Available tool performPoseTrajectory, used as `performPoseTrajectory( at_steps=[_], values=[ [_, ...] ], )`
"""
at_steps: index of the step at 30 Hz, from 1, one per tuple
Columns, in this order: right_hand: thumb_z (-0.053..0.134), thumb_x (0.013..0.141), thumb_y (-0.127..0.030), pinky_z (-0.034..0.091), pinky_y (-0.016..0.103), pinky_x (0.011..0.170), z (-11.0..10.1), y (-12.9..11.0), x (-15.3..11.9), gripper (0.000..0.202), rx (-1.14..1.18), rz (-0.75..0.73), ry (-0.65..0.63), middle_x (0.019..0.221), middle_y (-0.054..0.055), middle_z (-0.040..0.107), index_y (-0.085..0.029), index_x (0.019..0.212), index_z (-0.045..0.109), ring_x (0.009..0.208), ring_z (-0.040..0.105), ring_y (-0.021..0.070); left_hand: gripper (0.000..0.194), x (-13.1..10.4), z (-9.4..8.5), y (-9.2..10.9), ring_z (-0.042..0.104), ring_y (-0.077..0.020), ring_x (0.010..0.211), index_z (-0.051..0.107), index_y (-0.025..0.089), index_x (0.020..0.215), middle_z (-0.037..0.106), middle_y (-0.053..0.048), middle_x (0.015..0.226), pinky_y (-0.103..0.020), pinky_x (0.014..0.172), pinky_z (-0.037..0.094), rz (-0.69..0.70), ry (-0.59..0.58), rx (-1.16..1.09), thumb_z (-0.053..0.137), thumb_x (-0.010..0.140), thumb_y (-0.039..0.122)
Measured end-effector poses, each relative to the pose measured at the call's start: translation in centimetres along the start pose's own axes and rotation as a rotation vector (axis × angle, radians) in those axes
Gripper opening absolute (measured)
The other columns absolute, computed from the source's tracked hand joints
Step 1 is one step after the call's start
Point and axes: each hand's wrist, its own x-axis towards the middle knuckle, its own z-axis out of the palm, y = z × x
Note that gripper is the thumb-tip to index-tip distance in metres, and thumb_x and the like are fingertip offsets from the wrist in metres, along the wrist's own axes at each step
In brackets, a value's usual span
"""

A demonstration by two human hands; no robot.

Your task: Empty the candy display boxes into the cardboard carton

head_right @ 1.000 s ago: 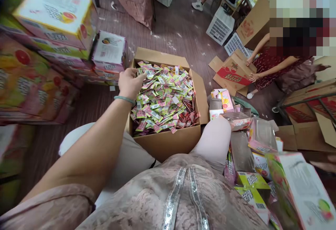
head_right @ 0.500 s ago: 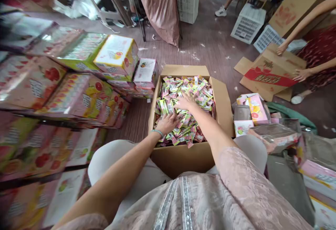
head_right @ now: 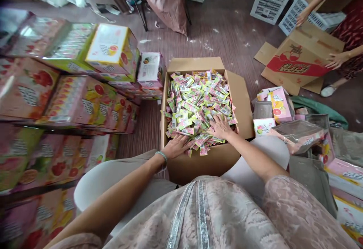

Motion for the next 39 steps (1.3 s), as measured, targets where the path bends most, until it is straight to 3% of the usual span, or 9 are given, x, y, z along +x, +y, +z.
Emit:
performPoseTrajectory(
  at_steps=[5,9,15,25,29,31,34,36,39],
  values=[
    [0.077,0.1,-0.057,0.013,0.075,0.135,-3.0,0.5,-1.0,0.061,0.141,0.047,-0.048,0.174,0.02,0.039,-0.021,0.149,0.067,0.162,0.029,0.0453,0.066,-1.8,-1.6,0.9,0.055,-0.044,0.149,0.069,0.018,0.149,0.057,-0.027,0.159,-0.06,0.122,0.048,-0.237,0.167,0.037,0.069,0.101,0.062],
    [0.072,0.1,-0.072,0.01,0.077,0.134,-3.0,-0.2,0.2,0.087,0.17,0.022,0.046,0.185,0.016,0.02,-0.028,0.171,0.048,0.168,0.015,0.0502,0.108,-0.4,-1.5,3.0,0.017,-0.0551,0.171,0.045,0.026,0.175,0.025,-0.025,0.185,-0.08,0.132,0.018,-0.059,0.135,0.08,0.077,0.087,0.08],
    [0.069,0.103,-0.066,0.012,0.079,0.133,1.1,-1.3,4.5,0.096,0.083,0.04,-0.129,0.188,0.014,0.01,-0.031,0.181,0.026,0.172,0.007,0.0477,0.098,5.4,-0.3,3.0,0.003,-0.0531,0.173,0.036,0.031,0.178,0.008,-0.016,0.19,-0.089,0.128,0.006,-0.068,-0.177,0.158,0.067,0.097,0.078],
    [0.057,0.106,-0.067,0.026,0.075,0.131,4.6,-1.1,5.3,0.086,0.018,0.023,0.04,0.188,0.012,0.007,-0.028,0.18,0.032,0.17,0.015,0.0492,0.112,6.9,1.5,0.8,-0.007,-0.0547,0.172,0.021,0.032,0.182,-0.006,-0.014,0.189,-0.087,0.13,-0.002,-0.077,-0.275,0.123,0.068,0.093,0.082],
    [0.056,0.106,-0.065,0.032,0.075,0.127,6.4,-0.3,5.6,0.082,0.009,0.026,0.092,0.187,0.01,0.012,-0.032,0.178,0.037,0.168,0.023,0.0506,0.118,7.2,0.9,0.8,0.0,-0.0571,0.172,0.026,0.032,0.182,0.004,-0.017,0.19,-0.088,0.128,-0.003,-0.051,-0.279,0.005,0.072,0.087,0.085],
    [0.055,0.105,-0.065,0.036,0.075,0.125,7.5,0.2,5.7,0.08,0.005,0.013,0.122,0.187,0.009,0.017,-0.034,0.177,0.039,0.166,0.027,0.0505,0.114,7.2,-1.4,0.4,0.019,-0.0594,0.169,0.05,0.034,0.173,0.028,-0.018,0.186,-0.088,0.129,0.008,0.0,-0.279,-0.153,0.079,0.076,0.087],
    [0.058,0.102,-0.067,0.043,0.075,0.119,8.8,0.8,5.4,0.079,-0.027,0.003,0.149,0.184,0.011,0.026,-0.033,0.173,0.048,0.164,0.032,0.0514,0.059,7.9,-8.3,-2.3,0.07,-0.0455,0.134,0.089,0.042,0.112,0.08,-0.013,0.134,-0.061,0.12,0.05,0.018,-0.145,-0.474,0.083,0.071,0.083],
    [0.061,0.101,-0.066,0.046,0.075,0.116,9.4,1.0,5.2,0.077,-0.047,0.003,0.164,0.183,0.011,0.029,-0.033,0.17,0.053,0.162,0.034,0.0522,0.052,9.2,-14.5,-6.0,0.077,-0.0403,0.112,0.087,0.035,0.101,0.081,-0.014,0.107,-0.058,0.111,0.057,-0.075,0.05,-0.508,0.067,0.088,0.081],
    [0.061,0.1,-0.064,0.047,0.074,0.114,10.0,1.2,4.8,0.074,-0.056,0.003,0.182,0.182,0.009,0.033,-0.035,0.168,0.057,0.159,0.039,0.0526,0.057,12.6,-24.0,-13.5,0.056,-0.0476,0.144,0.077,0.014,0.123,0.068,-0.026,0.139,-0.065,0.129,0.039,-0.402,0.66,-0.206,0.079,0.091,0.061]
  ],
)
